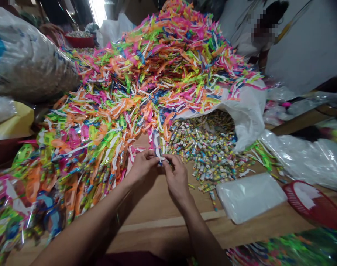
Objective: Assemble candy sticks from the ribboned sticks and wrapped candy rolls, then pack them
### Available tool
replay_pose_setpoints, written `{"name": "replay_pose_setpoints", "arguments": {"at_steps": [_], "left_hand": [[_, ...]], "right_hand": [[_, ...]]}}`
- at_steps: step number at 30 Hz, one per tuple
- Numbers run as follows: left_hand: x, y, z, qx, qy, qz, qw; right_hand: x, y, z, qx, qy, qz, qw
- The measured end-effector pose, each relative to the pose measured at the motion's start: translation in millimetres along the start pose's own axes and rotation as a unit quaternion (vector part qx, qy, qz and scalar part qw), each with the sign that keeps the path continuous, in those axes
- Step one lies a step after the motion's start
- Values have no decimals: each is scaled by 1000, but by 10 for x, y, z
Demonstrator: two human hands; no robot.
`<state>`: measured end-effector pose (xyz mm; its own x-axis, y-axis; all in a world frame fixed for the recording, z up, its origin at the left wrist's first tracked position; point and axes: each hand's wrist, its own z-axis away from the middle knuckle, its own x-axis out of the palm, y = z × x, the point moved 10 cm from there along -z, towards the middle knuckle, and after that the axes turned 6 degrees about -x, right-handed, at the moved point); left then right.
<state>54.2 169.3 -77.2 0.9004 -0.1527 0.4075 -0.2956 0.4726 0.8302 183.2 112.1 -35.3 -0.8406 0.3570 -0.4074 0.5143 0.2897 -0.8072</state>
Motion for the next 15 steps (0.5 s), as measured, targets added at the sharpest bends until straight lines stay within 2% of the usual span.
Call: {"name": "replay_pose_setpoints", "arguments": {"at_steps": [4,10,15], "left_hand": [[-66,-5,45,-3,47,61,997],[-181,-2,82,21,108,60,992],[-175,10,115,35,115,53,991]], "right_hand": [[-9,-12,64,11,-1,-4,1000],[33,-71,91,0,-15,-14,1000],[38,-66,88,8,-13,-28,999]]}}
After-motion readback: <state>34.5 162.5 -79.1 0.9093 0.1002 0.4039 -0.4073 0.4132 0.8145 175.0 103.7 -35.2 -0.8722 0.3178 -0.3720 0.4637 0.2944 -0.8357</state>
